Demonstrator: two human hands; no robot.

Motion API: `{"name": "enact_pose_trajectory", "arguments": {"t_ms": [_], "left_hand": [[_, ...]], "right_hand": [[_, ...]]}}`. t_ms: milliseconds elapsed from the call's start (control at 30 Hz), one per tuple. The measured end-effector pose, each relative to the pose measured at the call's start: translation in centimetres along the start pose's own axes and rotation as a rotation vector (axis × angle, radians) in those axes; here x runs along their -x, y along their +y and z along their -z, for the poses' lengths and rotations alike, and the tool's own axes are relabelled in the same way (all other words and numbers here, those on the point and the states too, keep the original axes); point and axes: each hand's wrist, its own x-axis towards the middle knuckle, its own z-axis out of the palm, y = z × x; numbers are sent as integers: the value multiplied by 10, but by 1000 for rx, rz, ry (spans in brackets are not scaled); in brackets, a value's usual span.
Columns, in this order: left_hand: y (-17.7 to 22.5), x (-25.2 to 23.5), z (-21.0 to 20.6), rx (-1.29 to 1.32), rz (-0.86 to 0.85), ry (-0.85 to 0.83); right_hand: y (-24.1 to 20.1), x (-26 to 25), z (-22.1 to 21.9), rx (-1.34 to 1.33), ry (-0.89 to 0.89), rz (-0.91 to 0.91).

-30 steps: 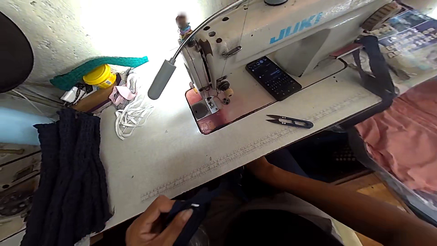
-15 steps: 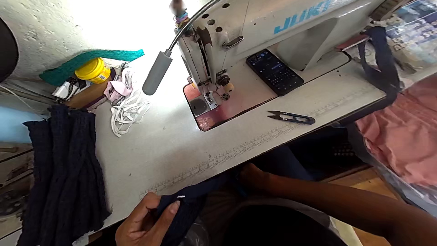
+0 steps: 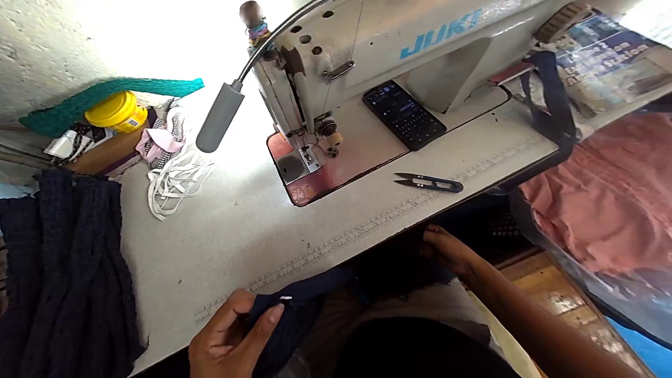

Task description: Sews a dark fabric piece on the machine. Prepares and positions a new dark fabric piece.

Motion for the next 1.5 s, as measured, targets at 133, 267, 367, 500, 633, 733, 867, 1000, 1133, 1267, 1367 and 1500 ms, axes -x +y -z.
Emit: {"name": "enact_pose_trajectory", "arguments": {"t_ms": [133, 267, 367, 500, 633, 733, 867, 1000, 1133, 1267, 1367, 1500], "left_hand": [[4, 1, -2, 18, -6, -41], [-1, 4, 4, 7, 9, -16], [1, 4, 6, -23, 1, 4], [11, 10, 11, -38, -2, 13], [10, 14, 18, -39, 0, 22], [4, 7, 13, -21, -25, 13], [4, 1, -2, -1, -28, -39], [1, -3, -17, 28, -11, -89], [-2, -9, -32, 43, 8, -75], [-2, -17, -42, 64, 42, -47], [-2, -23, -48, 74, 105, -25], [-3, -33, -48, 108, 218, -4]], "right_hand": [[-5, 8, 0, 164, -51, 170], [-10, 27, -28, 1092, -259, 574], [22, 19, -56, 1521, -516, 737], [25, -3, -66, 1529, -653, 410], [7, -8, -47, 1078, -524, 365], [-1, -4, -31, 713, -389, 225], [-11, 4, -6, 218, -73, 134], [-15, -6, 22, 112, 224, -17], [-17, -14, 23, -102, 337, -27], [-15, -36, 19, -104, 366, 85], [-14, -43, 13, 21, 453, 168], [-24, -10, 9, 179, 403, 366]]}}
